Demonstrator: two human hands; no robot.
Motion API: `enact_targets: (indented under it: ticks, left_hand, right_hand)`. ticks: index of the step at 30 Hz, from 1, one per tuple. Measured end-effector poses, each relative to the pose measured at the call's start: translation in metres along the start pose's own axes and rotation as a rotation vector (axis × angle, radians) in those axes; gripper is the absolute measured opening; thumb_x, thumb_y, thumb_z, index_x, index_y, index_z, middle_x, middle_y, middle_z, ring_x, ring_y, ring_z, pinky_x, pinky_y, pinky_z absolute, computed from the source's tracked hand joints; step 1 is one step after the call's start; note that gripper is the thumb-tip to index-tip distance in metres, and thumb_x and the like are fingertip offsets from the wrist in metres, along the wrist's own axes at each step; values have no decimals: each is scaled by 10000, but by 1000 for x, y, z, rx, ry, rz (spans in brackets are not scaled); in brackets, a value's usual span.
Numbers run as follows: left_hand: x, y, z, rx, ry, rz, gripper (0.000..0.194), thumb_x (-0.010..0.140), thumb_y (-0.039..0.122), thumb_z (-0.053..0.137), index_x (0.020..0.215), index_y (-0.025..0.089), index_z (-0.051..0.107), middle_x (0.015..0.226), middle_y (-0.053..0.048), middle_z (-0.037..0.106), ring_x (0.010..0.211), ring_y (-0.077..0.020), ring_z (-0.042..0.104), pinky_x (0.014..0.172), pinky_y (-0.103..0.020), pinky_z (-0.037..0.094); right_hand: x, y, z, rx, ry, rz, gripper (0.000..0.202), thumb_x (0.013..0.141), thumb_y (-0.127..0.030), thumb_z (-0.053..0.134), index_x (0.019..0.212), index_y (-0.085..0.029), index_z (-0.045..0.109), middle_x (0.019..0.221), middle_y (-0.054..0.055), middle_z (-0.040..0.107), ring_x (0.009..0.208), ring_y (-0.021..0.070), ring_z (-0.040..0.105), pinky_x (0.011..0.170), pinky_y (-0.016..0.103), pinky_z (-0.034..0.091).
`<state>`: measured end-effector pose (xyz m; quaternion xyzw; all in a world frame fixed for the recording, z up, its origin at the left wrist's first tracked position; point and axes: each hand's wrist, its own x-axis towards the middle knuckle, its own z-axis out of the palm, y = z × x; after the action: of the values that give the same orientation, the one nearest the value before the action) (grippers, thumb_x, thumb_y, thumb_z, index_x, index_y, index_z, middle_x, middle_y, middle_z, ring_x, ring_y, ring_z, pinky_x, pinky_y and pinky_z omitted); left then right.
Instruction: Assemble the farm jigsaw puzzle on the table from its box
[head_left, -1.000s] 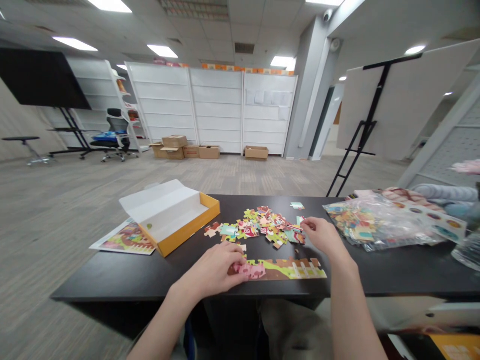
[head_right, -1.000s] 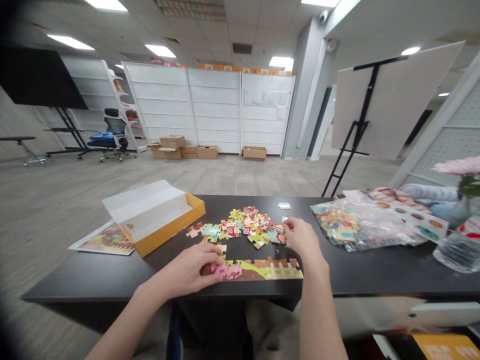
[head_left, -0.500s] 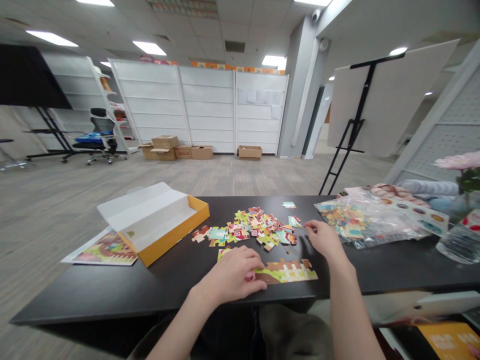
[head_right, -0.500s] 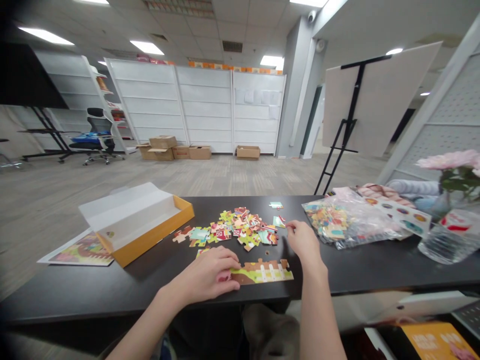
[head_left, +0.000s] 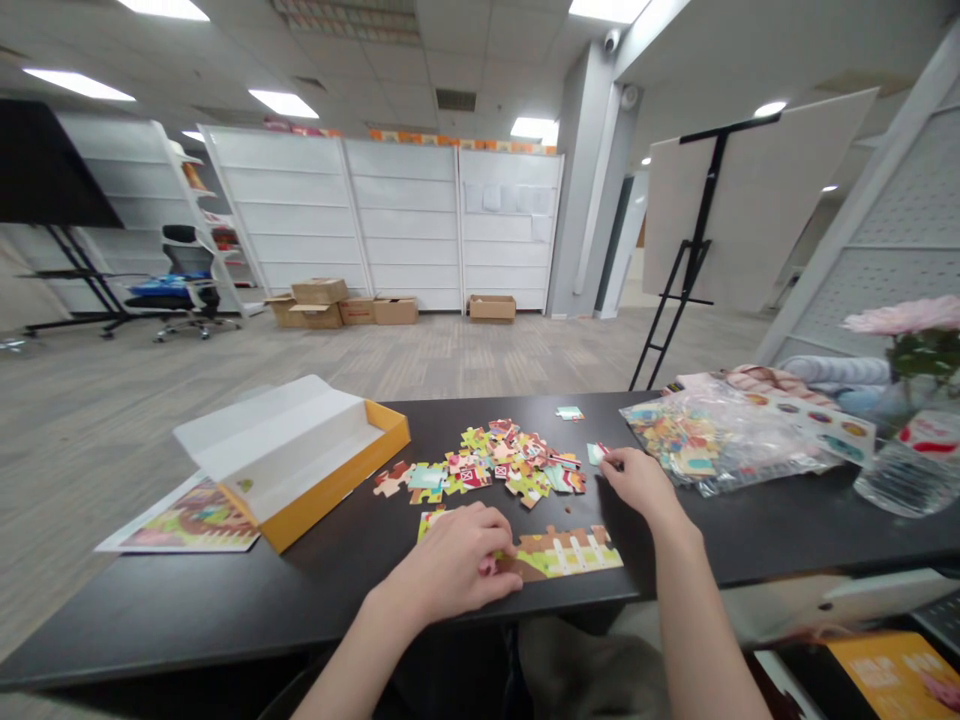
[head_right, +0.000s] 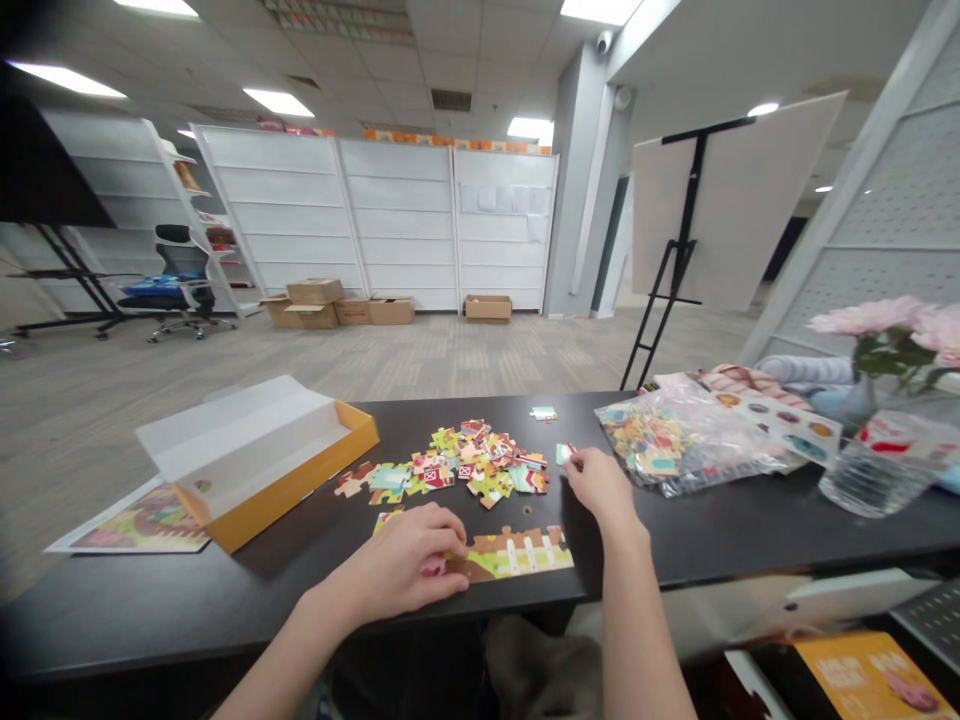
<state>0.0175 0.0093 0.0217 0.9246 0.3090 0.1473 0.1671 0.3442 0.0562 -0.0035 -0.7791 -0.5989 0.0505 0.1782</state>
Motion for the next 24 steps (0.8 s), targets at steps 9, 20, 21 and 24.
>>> enact_targets:
  ticks: [9,20,21,24]
  left_hand:
    - [-15,-4,-9,-13,-22,-45,124,840,362,742,880,246,723,1060,-2,692,983,-196,623,876,-292,474]
    - [-23,-7,-17,-47,-23,-92,115,809,321,758,815,224,696,1047,1,696,979,-189,621,898,-288,471]
    - [-23,-7,-17,-47,-24,-98,122,804,324,762,812,222,695,1049,1,697,979,-190,622,897,-287,473]
    - [-24,-7,-18,-39,-28,-102,123,802,328,763,817,224,698,1050,3,695,974,-189,622,889,-283,476]
  right_hand:
    - [-10,4,-9,126,-130,30,123,737,-323,730,791,-212,733,849,51,770,780,205,710,650,260,458]
    - [-6,11,-3,-8,-28,-9,509,700,-411,771,1126,-137,723,1078,151,738,978,295,697,801,323,496]
    - [-6,11,-3,-5,-45,0,494,700,-396,769,1124,-146,725,1075,145,742,973,295,700,804,326,498]
    - [-5,12,-1,10,-63,22,507,682,-370,772,1137,-151,718,1050,133,744,947,289,704,789,329,502]
